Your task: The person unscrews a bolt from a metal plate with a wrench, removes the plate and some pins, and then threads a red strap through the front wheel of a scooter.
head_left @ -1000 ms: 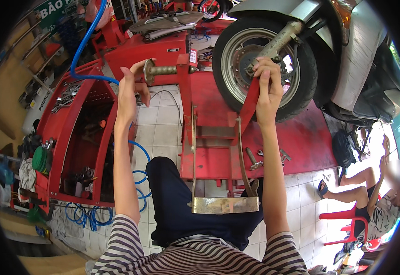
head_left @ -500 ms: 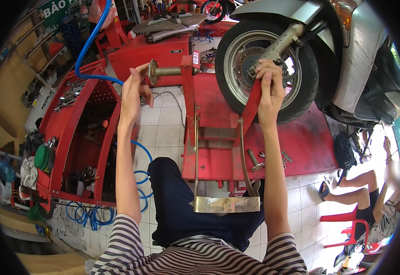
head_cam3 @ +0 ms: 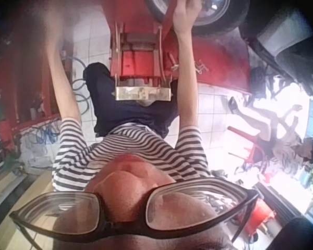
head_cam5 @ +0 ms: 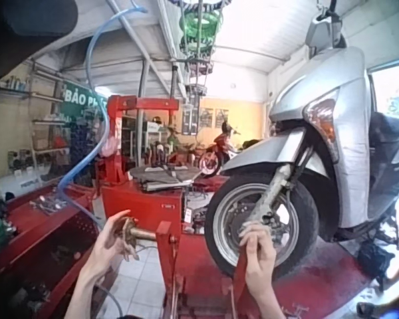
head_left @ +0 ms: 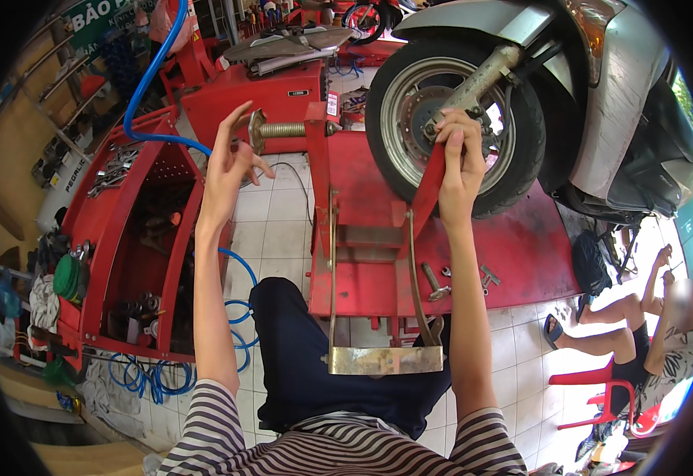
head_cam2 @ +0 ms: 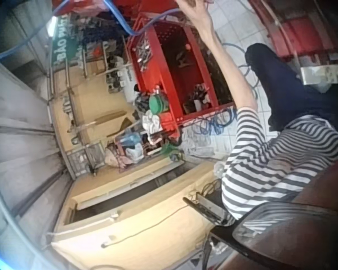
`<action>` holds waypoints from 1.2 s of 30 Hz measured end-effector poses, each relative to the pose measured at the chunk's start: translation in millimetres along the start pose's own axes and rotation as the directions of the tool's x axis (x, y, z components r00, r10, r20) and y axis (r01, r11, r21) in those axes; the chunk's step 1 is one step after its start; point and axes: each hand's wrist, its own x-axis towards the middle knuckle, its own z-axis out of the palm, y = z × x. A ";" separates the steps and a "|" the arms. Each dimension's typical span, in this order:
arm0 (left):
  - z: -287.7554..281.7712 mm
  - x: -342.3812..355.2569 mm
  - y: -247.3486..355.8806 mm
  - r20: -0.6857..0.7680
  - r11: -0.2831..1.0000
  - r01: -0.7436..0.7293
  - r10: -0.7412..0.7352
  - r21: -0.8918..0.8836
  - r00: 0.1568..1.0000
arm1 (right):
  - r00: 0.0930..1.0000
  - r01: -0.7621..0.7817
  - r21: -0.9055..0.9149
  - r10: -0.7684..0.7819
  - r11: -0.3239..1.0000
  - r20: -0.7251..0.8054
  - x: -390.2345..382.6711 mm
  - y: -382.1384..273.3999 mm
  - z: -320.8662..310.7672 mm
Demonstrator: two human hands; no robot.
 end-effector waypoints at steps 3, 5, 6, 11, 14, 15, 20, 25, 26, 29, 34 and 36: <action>9.5 -0.3 -3.0 0.041 0.943 -0.235 0.232 0.236 0.972 | 1.000 -0.006 -0.006 0.007 1.000 0.012 2.0 -1.7 2.2; 6.0 -1.8 1.8 0.091 0.946 -0.172 0.152 0.275 0.984 | 1.000 -0.012 -0.025 0.012 1.000 0.022 -0.6 -1.6 0.2; 1.0 0.0 6.2 0.115 0.956 -0.102 0.073 0.274 0.991 | 1.000 -0.003 -0.036 0.004 0.999 0.023 -0.4 -2.2 -1.0; -20.7 2.1 -12.2 0.168 0.983 0.174 -0.181 0.056 0.969 | 1.000 -0.009 -0.026 0.010 1.000 0.029 0.1 -2.2 -0.9; 0.9 -3.2 -3.8 0.043 0.990 -0.089 0.085 0.109 0.995 | 1.000 -0.008 -0.008 0.008 1.000 0.022 0.0 -0.1 1.2; 5.5 -3.7 -2.0 0.046 0.976 -0.154 0.149 0.154 0.988 | 1.000 -0.004 -0.006 0.005 1.000 0.023 0.0 0.5 0.7; -12.4 6.8 9.5 0.171 0.974 -0.007 -0.032 0.226 0.985 | 1.000 0.000 -0.012 0.000 1.000 0.024 -0.9 1.9 -0.9; -6.4 15.6 7.9 0.053 0.974 0.084 -0.097 0.211 0.994 | 1.000 0.015 -0.006 -0.014 1.000 0.028 0.5 1.4 -0.6; 0.3 12.5 8.0 0.019 0.976 -0.008 0.004 0.216 1.000 | 0.999 0.018 -0.006 -0.018 1.000 0.031 0.3 1.3 -0.3; -4.5 2.4 3.9 0.123 0.975 -0.182 0.166 0.130 0.978 | 0.999 0.004 -0.003 -0.004 1.000 0.036 0.1 0.1 0.3; -10.0 5.0 5.4 0.144 0.978 -0.065 0.036 0.197 0.989 | 0.999 0.022 -0.022 -0.021 1.000 0.035 -0.2 2.2 -0.3; -41.3 19.5 -14.1 0.243 0.987 0.131 -0.150 0.090 0.958 | 0.999 0.025 -0.021 -0.024 0.999 0.036 1.1 1.2 0.3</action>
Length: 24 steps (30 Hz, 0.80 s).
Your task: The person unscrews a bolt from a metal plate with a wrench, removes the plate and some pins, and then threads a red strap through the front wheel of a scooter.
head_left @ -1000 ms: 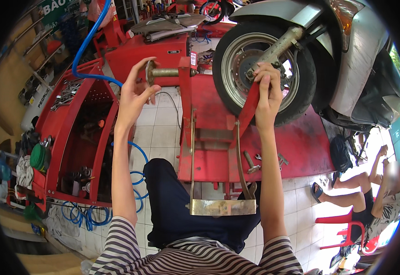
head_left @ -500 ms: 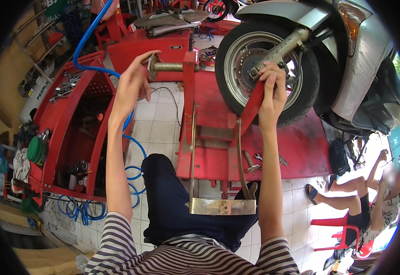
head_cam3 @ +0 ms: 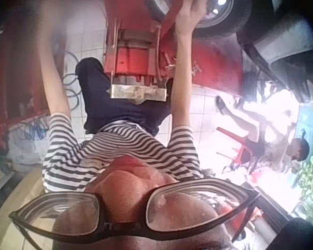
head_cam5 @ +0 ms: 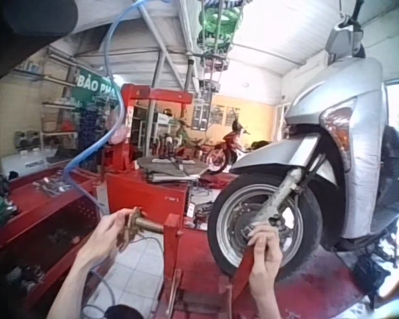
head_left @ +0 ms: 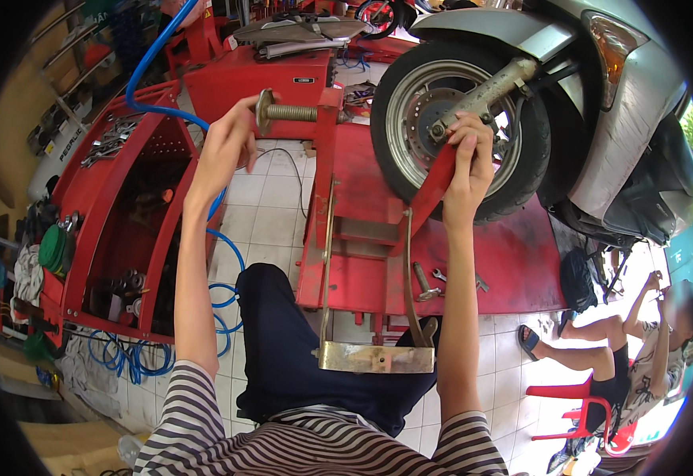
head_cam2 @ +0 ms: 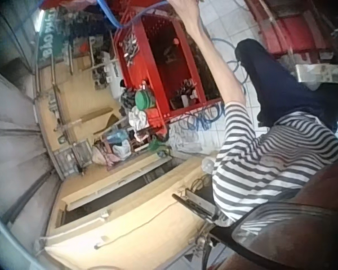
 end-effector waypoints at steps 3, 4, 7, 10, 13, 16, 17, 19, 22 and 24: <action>4.7 -5.5 4.1 -0.110 0.990 0.087 -0.100 -0.113 0.989 | 1.000 0.000 0.003 0.000 1.000 0.005 -0.9 0.2 0.1; 17.1 -6.0 8.2 -0.164 0.992 0.012 -0.032 -0.124 0.986 | 1.000 -0.003 0.004 0.003 1.000 0.003 -1.0 0.3 -1.1; 45.2 -9.8 18.4 -0.280 0.935 -0.343 0.306 -0.091 0.910 | 1.000 -0.024 0.029 0.024 0.999 0.000 -2.0 -0.5 0.6; 37.0 -9.4 21.0 -0.146 0.953 -0.254 0.278 0.166 0.949 | 1.000 -0.008 0.018 0.008 1.000 0.001 -1.5 0.4 1.7; 11.0 -5.8 16.7 -0.040 0.999 0.018 -0.019 -0.036 0.999 | 1.000 -0.002 -0.016 0.002 1.000 -0.001 -1.7 1.6 -0.7; 11.2 -8.2 13.3 -0.056 0.982 0.147 -0.154 -0.115 0.986 | 1.000 0.013 -0.005 -0.013 1.000 0.000 0.5 1.9 -1.0; 18.0 -9.9 12.3 -0.100 0.994 0.073 -0.081 -0.087 0.992 | 1.000 0.006 -0.002 -0.006 1.000 0.003 -0.2 1.3 -1.2; 32.2 -13.4 11.6 -0.189 0.989 -0.149 0.147 0.005 0.971 | 1.000 -0.004 0.011 0.004 1.000 0.008 -1.3 -0.2 1.2; 40.0 -9.8 8.7 -0.199 0.953 -0.267 0.292 0.139 0.936 | 1.000 -0.011 0.028 0.011 1.000 0.005 -2.4 0.8 2.2; 32.0 -7.7 11.4 -0.116 0.979 -0.180 0.191 0.098 0.975 | 1.000 -0.007 0.010 0.007 1.000 0.013 -1.3 0.4 -0.2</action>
